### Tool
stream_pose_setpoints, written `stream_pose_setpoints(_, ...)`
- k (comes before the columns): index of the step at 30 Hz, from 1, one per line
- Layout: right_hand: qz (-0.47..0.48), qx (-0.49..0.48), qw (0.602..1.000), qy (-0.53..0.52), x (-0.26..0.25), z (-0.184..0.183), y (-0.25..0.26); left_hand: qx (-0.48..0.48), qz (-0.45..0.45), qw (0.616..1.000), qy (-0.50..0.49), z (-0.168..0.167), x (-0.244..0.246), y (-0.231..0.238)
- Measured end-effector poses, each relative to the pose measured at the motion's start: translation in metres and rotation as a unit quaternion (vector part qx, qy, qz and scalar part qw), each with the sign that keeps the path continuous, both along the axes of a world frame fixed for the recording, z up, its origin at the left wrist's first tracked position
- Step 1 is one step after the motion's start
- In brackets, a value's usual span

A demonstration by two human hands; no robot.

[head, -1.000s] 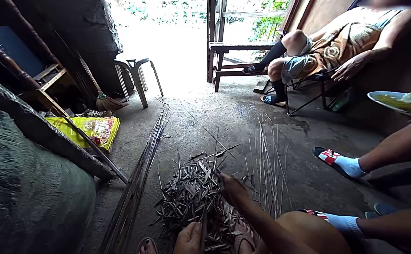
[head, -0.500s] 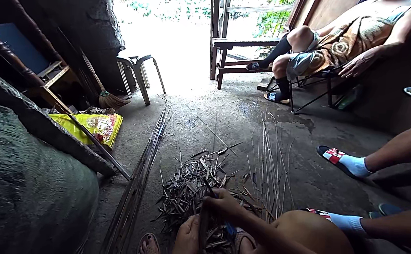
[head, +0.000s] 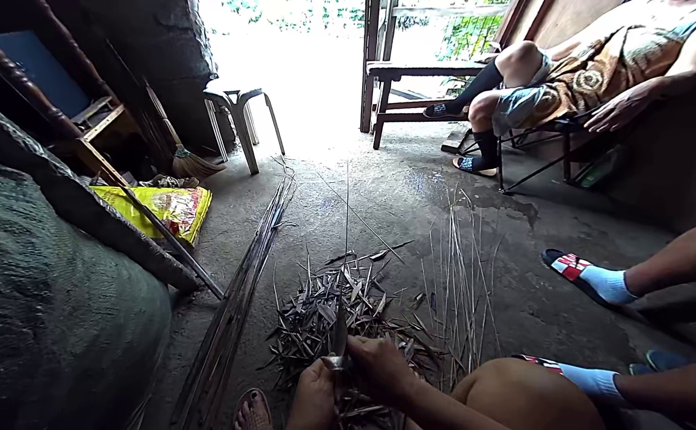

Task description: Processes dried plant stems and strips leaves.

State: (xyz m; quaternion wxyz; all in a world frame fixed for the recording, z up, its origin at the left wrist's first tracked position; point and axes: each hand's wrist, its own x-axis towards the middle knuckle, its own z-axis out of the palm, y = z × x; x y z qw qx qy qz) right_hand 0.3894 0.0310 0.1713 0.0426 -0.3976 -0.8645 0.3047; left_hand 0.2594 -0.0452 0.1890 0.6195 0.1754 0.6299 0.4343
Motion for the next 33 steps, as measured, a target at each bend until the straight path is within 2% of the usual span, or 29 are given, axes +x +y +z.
stream_pose_setpoints(3, -0.038, -0.039, 0.996, -0.071, -0.001, 0.005, 0.021, 0.006, -0.024, 1.0, -0.004, 0.0, 0.001, -0.004)
stream_pose_setpoints(7, -0.069, -0.04, 0.988, -0.129, 0.003, 0.001, 0.043, 0.008, -0.039, 0.999, -0.002, 0.001, 0.002, -0.006)
stream_pose_setpoints(16, -0.179, -0.045, 0.967, -0.176, 0.01, 0.007, 0.065, 0.02, -0.058, 0.998, 0.004, 0.005, 0.002, -0.011)
stream_pose_setpoints(20, -0.235, -0.09, 0.96, -0.127, 0.018, 0.009, 0.075, 0.023, -0.073, 0.997, 0.017, 0.005, 0.001, -0.015)
stream_pose_setpoints(22, -0.201, -0.088, 0.973, -0.066, 0.02, 0.01, 0.068, 0.025, -0.065, 0.997, 0.023, 0.003, 0.001, -0.012)
stream_pose_setpoints(25, -0.098, -0.095, 0.991, 0.005, 0.009, 0.007, 0.035, 0.02, -0.04, 0.998, 0.053, -0.002, -0.005, -0.002)
stream_pose_setpoints(27, -0.03, -0.117, 0.993, 0.004, 0.001, 0.014, 0.01, 0.017, -0.023, 0.997, 0.067, -0.006, -0.008, 0.004)
stream_pose_setpoints(29, 0.013, -0.086, 0.996, 0.014, -0.003, 0.013, -0.007, 0.032, -0.012, 0.997, 0.068, -0.007, -0.008, 0.007)
stream_pose_setpoints(33, 0.037, -0.027, 0.999, -0.009, -0.005, 0.003, -0.007, 0.029, 0.004, 0.998, 0.057, -0.003, -0.002, 0.009)
